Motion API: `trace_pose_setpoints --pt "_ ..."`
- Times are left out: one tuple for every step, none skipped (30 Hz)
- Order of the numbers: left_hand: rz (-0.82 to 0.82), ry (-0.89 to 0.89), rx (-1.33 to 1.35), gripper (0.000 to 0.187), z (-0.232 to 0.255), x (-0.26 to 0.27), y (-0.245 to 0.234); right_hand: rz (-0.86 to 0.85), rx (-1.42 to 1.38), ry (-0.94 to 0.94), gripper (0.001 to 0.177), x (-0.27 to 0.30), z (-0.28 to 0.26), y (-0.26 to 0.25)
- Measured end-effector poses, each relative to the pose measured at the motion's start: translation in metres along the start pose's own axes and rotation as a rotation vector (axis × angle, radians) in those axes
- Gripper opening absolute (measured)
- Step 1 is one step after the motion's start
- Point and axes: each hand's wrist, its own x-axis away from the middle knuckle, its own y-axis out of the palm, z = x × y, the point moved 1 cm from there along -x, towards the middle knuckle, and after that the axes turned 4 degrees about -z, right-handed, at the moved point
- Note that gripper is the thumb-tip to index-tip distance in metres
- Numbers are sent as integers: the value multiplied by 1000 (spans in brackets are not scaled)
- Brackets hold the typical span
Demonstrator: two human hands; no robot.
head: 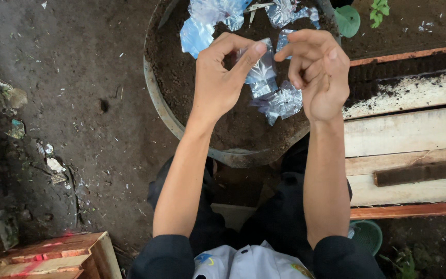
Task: The person opens small plastic bags containing seeds and pours them into a wooden planter box filled with soil. The person repeatedly picks up bags from a large basin, opens them, and empties the contents into the planter.
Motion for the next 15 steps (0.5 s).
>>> trace_pose_setpoints --pt "1 0 0 24 -1 0 0 -1 0 0 49 -1 0 1" --pt "8 -8 10 22 -1 -1 -1 -5 30 8 49 -1 -1 1" --pt "14 -17 21 19 -2 -1 -1 -9 60 17 48 -2 -1 2" --pt "14 -18 22 19 -3 -1 -1 -10 61 17 48 -2 0 2" --pt "32 -7 17 18 -3 -2 -1 -21 58 12 49 -2 1 2" --pt "49 4 11 17 -4 -3 -1 -32 56 7 51 -2 2 2" --pt "51 3 11 17 -3 -2 -2 -33 55 8 51 -2 2 2" --pt "44 1 20 17 -2 -1 -2 -23 60 14 50 -2 1 3" --pt "37 0 30 17 -1 -1 -3 -13 64 21 49 -2 0 3" --pt "39 -1 29 17 -2 0 -4 -14 64 22 49 -3 0 3" --pt "30 20 20 17 -3 0 -4 -48 75 31 50 -3 1 3" --pt "21 42 11 17 -3 0 -4 -81 86 41 51 -4 1 3" --pt "21 42 12 17 -3 0 -4 -81 87 41 51 -4 -1 5" --pt "0 37 6 19 -3 1 -4 -83 61 75 52 -3 -3 8" --pt "-19 32 0 22 -3 1 -4 -85 36 108 54 -3 -4 10"
